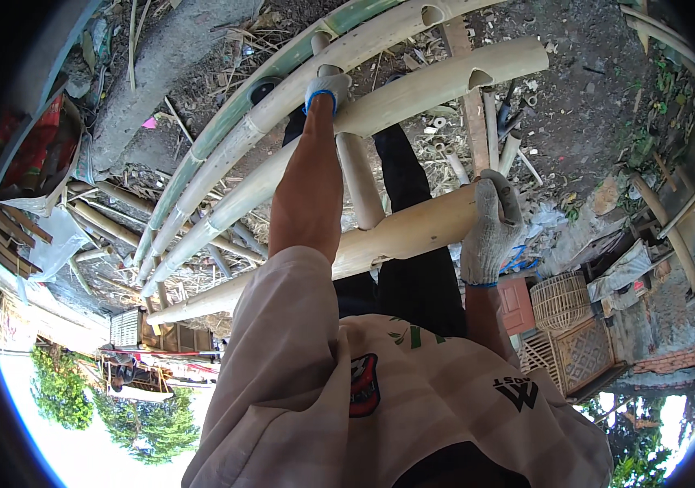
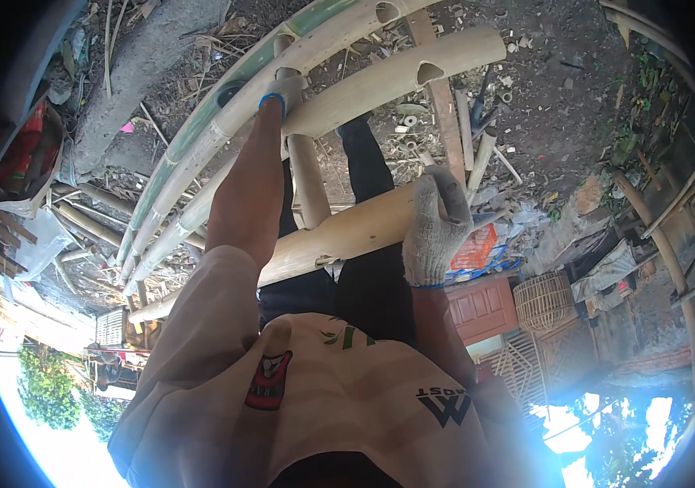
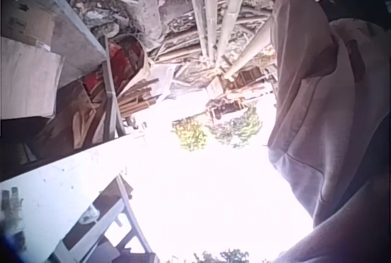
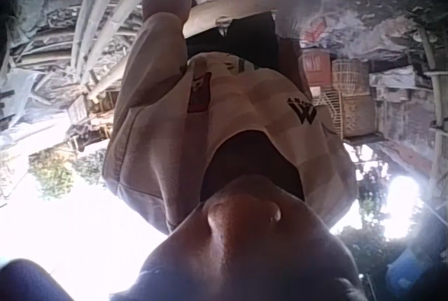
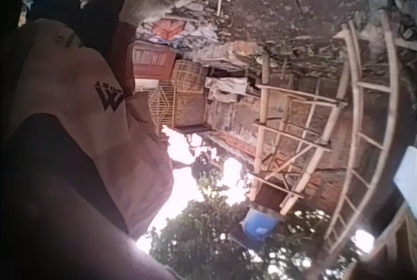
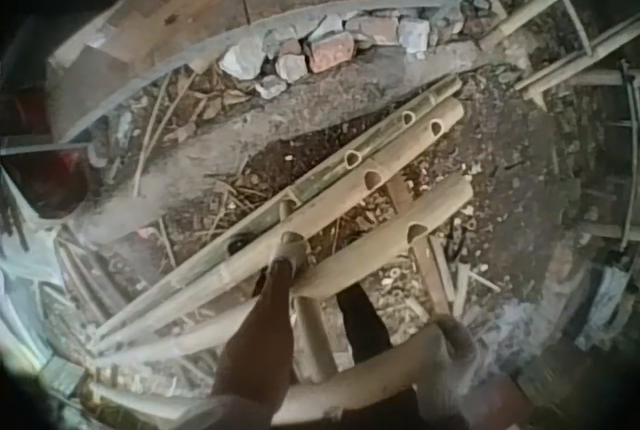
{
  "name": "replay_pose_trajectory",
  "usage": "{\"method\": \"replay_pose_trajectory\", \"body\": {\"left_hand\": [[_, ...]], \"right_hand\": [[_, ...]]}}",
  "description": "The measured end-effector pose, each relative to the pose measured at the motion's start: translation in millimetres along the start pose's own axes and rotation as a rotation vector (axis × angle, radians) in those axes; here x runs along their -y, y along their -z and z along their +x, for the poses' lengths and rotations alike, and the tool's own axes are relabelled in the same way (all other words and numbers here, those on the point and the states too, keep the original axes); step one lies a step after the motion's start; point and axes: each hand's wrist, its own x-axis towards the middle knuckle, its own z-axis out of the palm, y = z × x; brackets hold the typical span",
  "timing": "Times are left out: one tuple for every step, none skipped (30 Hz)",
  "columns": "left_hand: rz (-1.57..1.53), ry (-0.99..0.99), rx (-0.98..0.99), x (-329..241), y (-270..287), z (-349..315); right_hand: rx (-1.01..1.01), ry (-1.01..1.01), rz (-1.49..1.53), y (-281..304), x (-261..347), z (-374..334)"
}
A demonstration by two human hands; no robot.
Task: The person fits a short bamboo rung into holes of larger bamboo poles and adjusts the resulting ladder-like section by hand.
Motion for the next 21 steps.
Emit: {"method": "replay_pose_trajectory", "body": {"left_hand": [[0.061, 0.006, 0.013, 5, 2, 10], [0.066, -0.008, 0.034, -10, -10, 4], [0.084, -0.022, 0.015, -24, -23, -11], [0.101, -0.036, -0.015, -37, -28, -26], [0.129, -0.041, -0.095, -17, -11, -11], [0.131, -0.035, -0.098, -9, -6, -10], [-0.033, -0.004, 0.043, -2, 1, -9], [-0.2, 0.026, 0.181, 5, 5, -7], [-0.199, 0.009, 0.2, -10, 1, -20], [-0.164, -0.062, 0.207, -19, -2, -36], [-0.131, -0.117, 0.195, -18, 5, -53], [-0.134, -0.103, 0.175, -9, 13, -51], [-0.146, -0.131, 0.162, -10, 15, -39], [-0.156, -0.138, 0.151, 1, 12, -29], [-0.152, -0.133, 0.153, 7, 3, -24], [-0.178, -0.134, 0.223, 0, -3, -17], [-0.207, -0.141, 0.289, -8, -5, -13], [-0.202, -0.134, 0.255, 3, 6, -5], [-0.232, -0.097, 0.24, 21, 15, 0], [-0.265, -0.069, 0.238, 30, 19, 0], [-0.35, -0.049, 0.291, 21, 12, -9]], "right_hand": [[0.028, -0.058, -0.005, -2, 3, 0], [0.028, -0.106, -0.035, 3, 4, 6], [0.015, -0.12, -0.005, 8, 6, 10], [-0.009, -0.122, -0.016, 14, 8, 13], [0.037, -0.116, 0.017, 2, 13, 10], [0.054, -0.109, 0.023, 1, 13, 9], [0.059, -0.115, 0.025, 7, 9, 9], [0.212, -0.148, 0.194, 18, -2, 9], [0.337, -0.161, 0.354, 25, -13, 15], [0.319, -0.149, 0.346, 31, -26, 16], [0.276, -0.394, 0.717, 32, -32, 8], [0.238, -0.657, 1.09, 31, -43, -1], [0.311, -0.647, 1.043, 33, -91, -5], [0.423, -0.793, 0.997, 22, -107, -12], [0.524, -0.93, 0.942, 14, -118, -17], [0.747, -1.02, 0.984, 3, -142, -2], [0.981, -1.096, 1.012, -9, -159, 16], [1.014, -1.106, 1.024, -37, -149, 17], [1.078, -1.194, 1.052, -71, -122, 9], [1.129, -1.272, 1.072, -94, -102, 1], [1.126, -1.26, 1.07, -106, -96, 0]]}}
